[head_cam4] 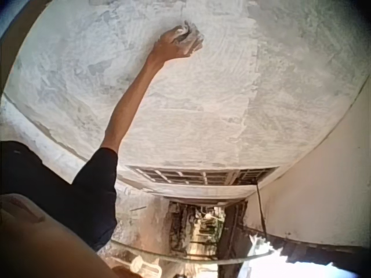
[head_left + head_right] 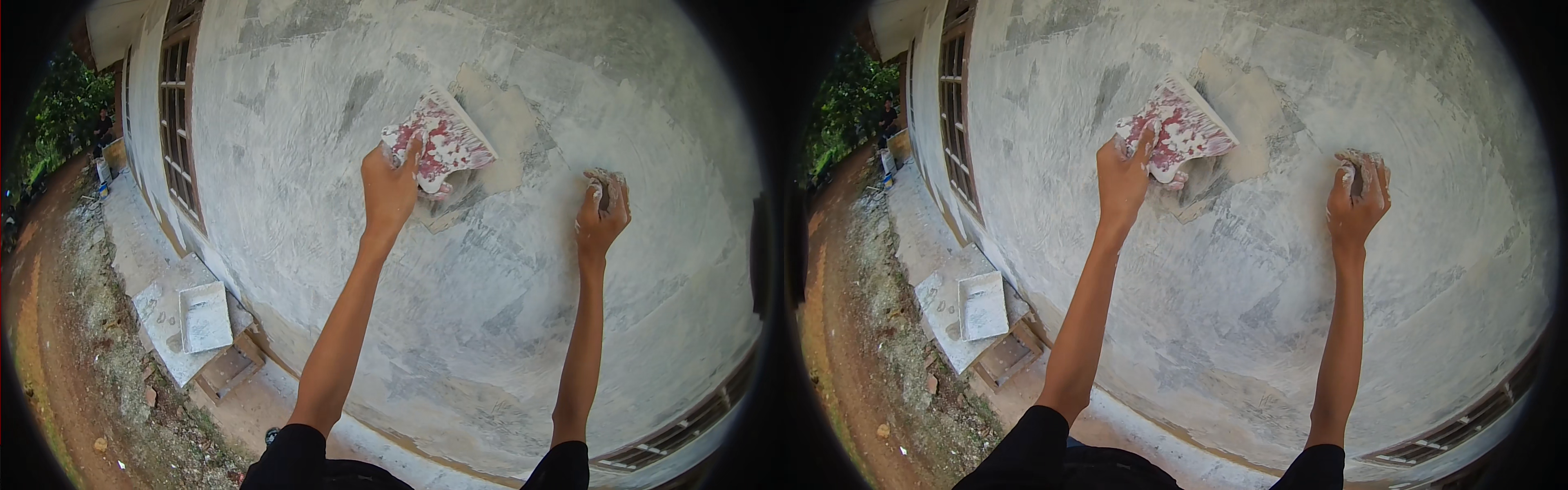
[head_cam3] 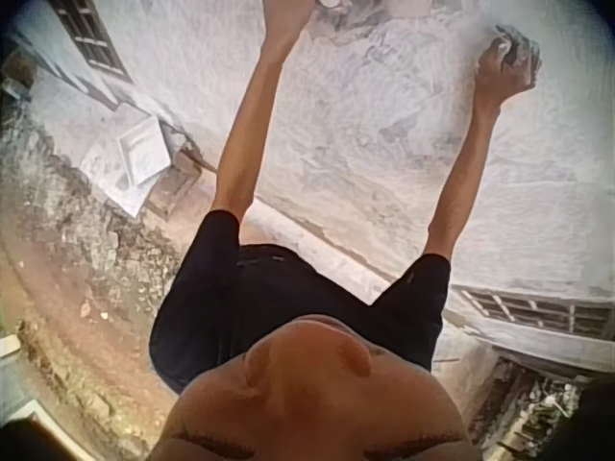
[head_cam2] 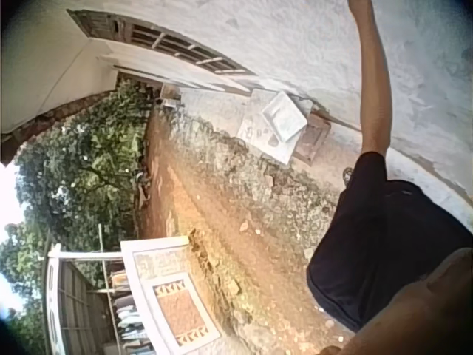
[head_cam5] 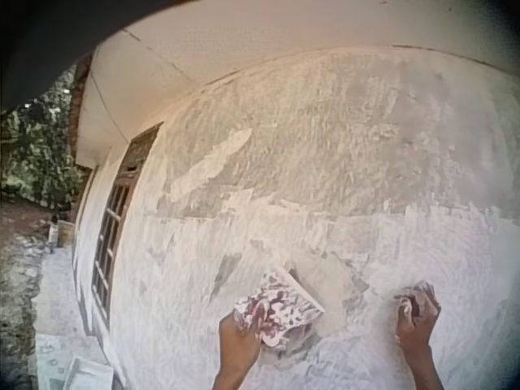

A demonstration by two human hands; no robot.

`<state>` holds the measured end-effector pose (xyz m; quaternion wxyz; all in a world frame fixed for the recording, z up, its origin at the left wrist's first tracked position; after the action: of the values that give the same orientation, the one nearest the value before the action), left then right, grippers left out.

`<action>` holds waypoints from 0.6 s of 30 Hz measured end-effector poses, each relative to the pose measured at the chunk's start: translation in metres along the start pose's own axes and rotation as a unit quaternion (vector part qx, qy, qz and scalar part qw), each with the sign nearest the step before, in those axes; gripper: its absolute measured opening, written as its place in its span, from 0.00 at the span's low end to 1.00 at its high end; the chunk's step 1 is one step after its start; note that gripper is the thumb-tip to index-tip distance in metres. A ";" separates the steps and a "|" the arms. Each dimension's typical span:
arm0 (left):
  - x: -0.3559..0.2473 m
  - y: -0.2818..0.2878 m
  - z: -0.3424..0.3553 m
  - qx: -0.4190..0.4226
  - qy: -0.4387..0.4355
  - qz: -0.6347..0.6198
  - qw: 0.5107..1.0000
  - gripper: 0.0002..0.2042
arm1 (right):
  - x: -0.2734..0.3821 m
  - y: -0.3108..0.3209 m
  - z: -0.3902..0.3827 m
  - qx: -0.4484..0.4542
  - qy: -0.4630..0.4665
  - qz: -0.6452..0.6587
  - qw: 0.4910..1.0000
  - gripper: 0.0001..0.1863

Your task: The person applies wall putty to an exterior wall with a putty knife, smoothing the putty flat as it is applied.

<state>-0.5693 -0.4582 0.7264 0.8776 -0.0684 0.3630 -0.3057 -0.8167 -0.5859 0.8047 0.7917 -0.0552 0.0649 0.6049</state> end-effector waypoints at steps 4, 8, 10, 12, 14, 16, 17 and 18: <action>0.009 -0.022 0.000 -0.001 0.027 0.084 0.996 0.11 | 0.001 -0.001 -0.001 -0.007 -0.007 0.012 1.000 0.09; 0.044 -0.010 -0.030 -0.043 -0.001 0.157 0.987 0.11 | 0.003 -0.003 -0.001 0.001 0.005 0.005 1.000 0.10; 0.053 0.002 -0.039 -0.043 0.012 0.186 0.982 0.11 | 0.001 -0.005 -0.002 0.005 0.005 0.005 1.000 0.10; 0.050 0.012 -0.049 -0.025 0.075 0.181 0.980 0.13 | 0.000 -0.001 0.001 -0.001 0.001 0.008 1.000 0.09; 0.067 0.035 -0.053 -0.021 0.062 0.250 0.966 0.14 | 0.003 -0.003 0.003 -0.006 -0.009 0.017 1.000 0.09; 0.053 0.049 -0.055 0.002 0.067 0.291 0.954 0.13 | -0.002 -0.001 0.002 -0.011 -0.012 0.020 1.000 0.09; 0.033 0.053 -0.054 0.010 0.125 0.228 0.965 0.12 | -0.006 -0.001 -0.001 -0.004 -0.009 0.013 1.000 0.09; 0.020 0.062 -0.051 0.015 0.181 0.165 0.969 0.10 | -0.006 -0.002 -0.001 0.002 -0.007 0.009 1.000 0.09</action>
<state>-0.5631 -0.4152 0.6558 0.8363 0.0623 0.5177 -0.1691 -0.8168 -0.5924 0.8044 0.7865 -0.0487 0.0615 0.6126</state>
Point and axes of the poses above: each hand's wrist, its own z-axis towards the middle knuckle, its own y-axis out of the back of the hand, x = y × z, the point moved 2 cm from there along z, towards the middle knuckle, and after that the axes turned 6 degrees about z, right-handed, at the moved point
